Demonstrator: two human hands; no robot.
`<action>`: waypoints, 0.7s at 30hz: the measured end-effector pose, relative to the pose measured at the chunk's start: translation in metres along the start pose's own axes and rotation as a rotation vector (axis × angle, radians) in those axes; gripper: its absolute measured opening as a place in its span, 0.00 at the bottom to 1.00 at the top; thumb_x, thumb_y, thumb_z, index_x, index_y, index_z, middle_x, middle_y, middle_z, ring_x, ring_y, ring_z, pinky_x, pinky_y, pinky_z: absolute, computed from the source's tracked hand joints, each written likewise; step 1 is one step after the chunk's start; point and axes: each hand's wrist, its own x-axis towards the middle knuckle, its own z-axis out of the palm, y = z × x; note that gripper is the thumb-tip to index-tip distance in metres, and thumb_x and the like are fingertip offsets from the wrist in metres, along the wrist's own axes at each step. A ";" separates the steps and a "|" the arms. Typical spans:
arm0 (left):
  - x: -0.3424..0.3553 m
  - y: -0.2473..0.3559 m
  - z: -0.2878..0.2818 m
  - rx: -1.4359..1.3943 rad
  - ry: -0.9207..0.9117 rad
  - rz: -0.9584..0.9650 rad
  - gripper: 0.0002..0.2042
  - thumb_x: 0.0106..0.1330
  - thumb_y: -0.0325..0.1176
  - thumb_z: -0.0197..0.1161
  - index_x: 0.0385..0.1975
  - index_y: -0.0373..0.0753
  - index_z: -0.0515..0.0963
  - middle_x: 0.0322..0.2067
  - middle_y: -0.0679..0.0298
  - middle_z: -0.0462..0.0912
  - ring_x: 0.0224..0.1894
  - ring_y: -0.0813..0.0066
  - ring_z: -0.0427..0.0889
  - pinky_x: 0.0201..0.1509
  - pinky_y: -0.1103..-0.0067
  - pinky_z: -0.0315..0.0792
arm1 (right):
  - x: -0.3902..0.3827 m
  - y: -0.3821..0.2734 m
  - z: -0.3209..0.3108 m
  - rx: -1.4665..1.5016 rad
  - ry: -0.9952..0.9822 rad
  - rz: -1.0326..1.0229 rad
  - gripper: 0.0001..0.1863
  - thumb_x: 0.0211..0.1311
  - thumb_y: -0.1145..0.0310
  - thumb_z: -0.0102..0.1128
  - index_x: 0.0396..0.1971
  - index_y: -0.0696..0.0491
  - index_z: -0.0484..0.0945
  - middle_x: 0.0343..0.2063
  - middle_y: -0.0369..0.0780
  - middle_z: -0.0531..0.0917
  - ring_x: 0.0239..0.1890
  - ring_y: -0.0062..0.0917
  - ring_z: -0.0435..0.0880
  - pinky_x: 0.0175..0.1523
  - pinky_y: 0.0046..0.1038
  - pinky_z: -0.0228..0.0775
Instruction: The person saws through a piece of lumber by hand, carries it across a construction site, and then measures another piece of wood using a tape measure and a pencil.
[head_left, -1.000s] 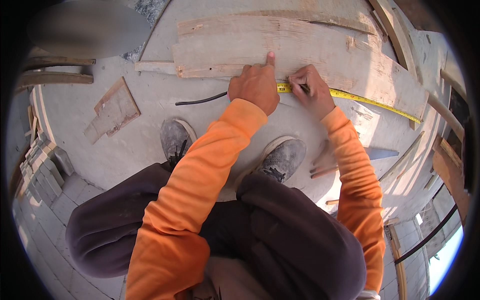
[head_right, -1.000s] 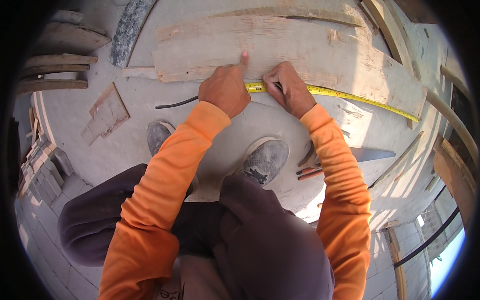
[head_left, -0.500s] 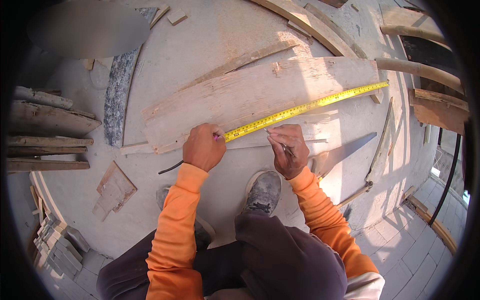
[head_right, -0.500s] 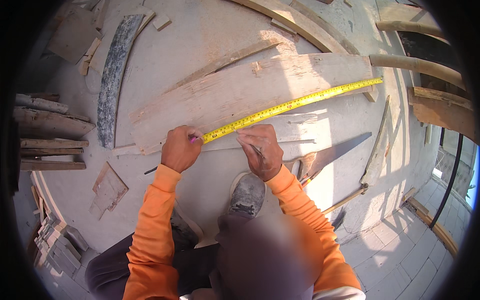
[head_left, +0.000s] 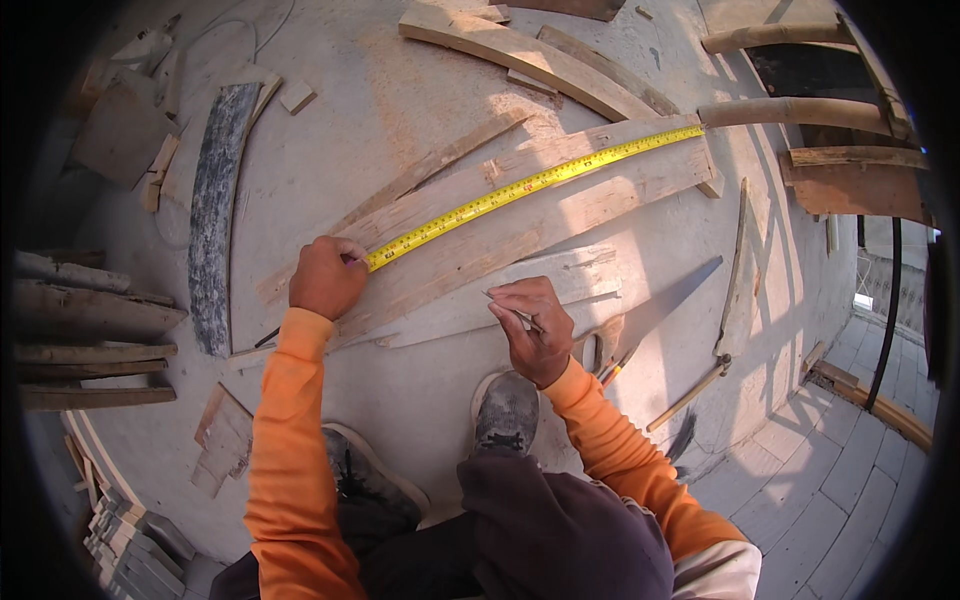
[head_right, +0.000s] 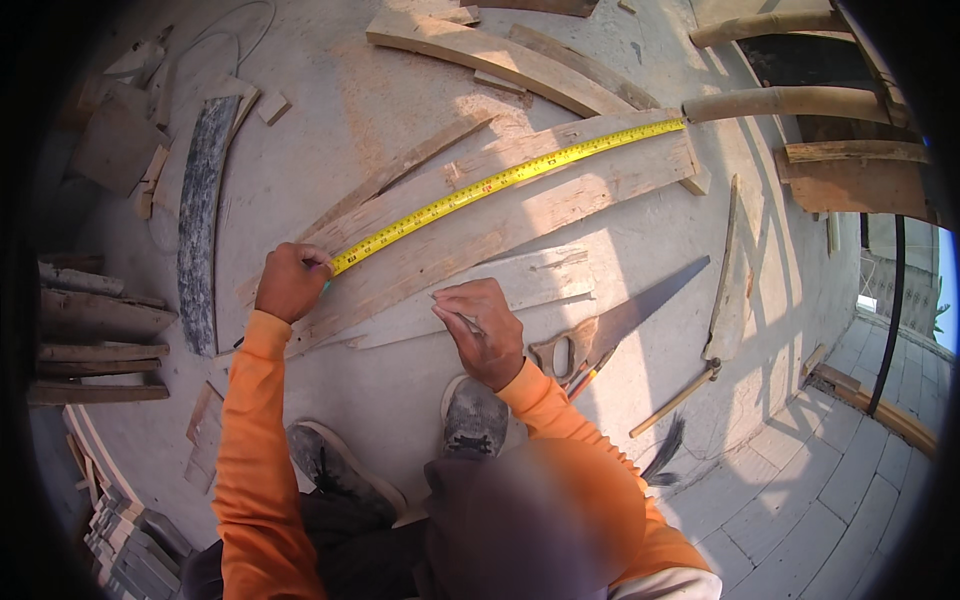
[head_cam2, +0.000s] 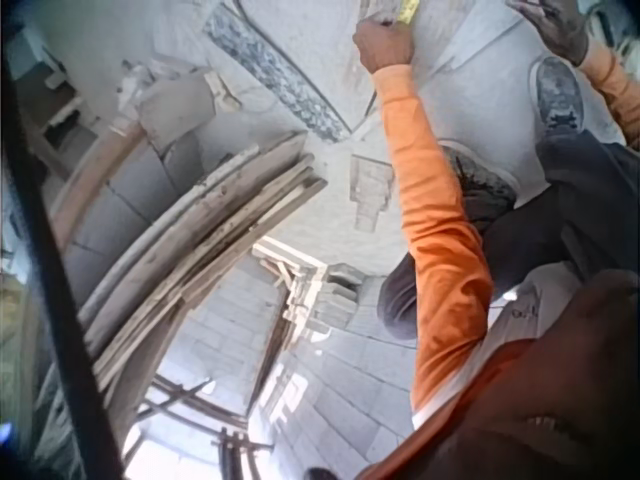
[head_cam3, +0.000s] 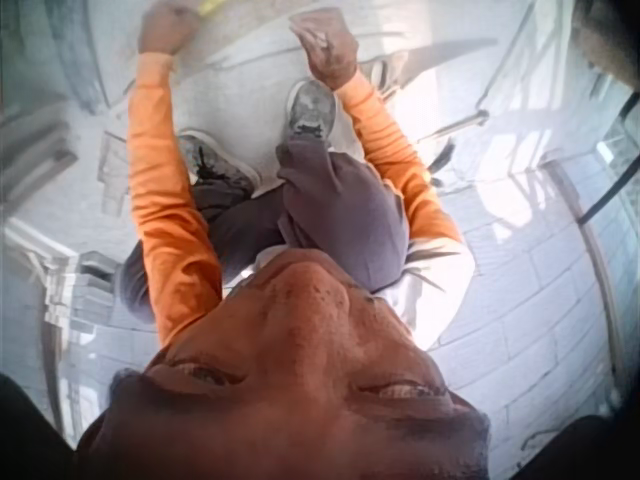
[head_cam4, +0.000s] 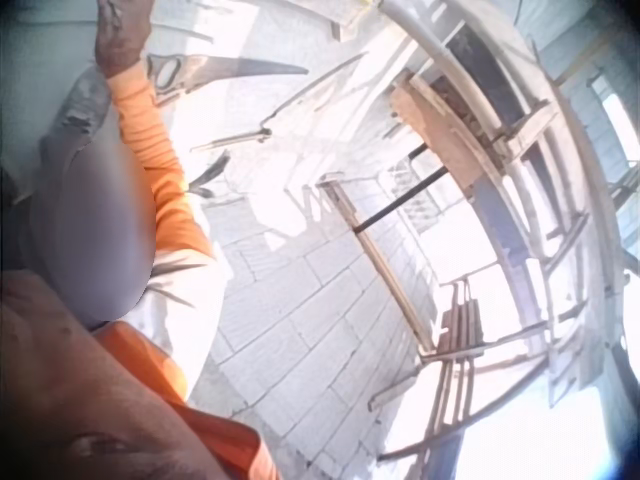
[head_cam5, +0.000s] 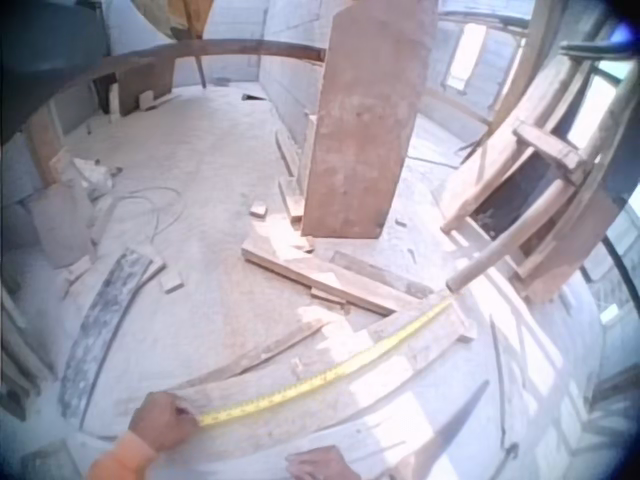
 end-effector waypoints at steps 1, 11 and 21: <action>0.001 -0.001 -0.002 0.005 0.003 -0.003 0.08 0.57 0.32 0.65 0.32 0.40 0.88 0.31 0.51 0.87 0.34 0.55 0.86 0.43 0.67 0.79 | 0.000 0.001 0.001 0.006 -0.006 0.006 0.12 0.55 0.86 0.68 0.38 0.57 0.78 0.37 0.46 0.85 0.38 0.35 0.84 0.42 0.29 0.77; 0.017 0.001 0.006 -0.028 -0.001 0.019 0.09 0.54 0.32 0.65 0.31 0.35 0.87 0.29 0.49 0.86 0.32 0.58 0.86 0.43 0.70 0.78 | 0.001 0.007 0.006 0.004 -0.085 0.054 0.12 0.55 0.83 0.70 0.39 0.58 0.79 0.38 0.45 0.85 0.39 0.37 0.83 0.44 0.29 0.77; 0.024 0.004 0.007 -0.007 -0.066 -0.081 0.09 0.56 0.33 0.63 0.33 0.40 0.88 0.34 0.50 0.87 0.38 0.53 0.87 0.48 0.66 0.80 | 0.007 0.008 0.014 0.020 -0.104 0.060 0.12 0.55 0.83 0.70 0.38 0.58 0.79 0.38 0.45 0.85 0.38 0.36 0.84 0.43 0.29 0.78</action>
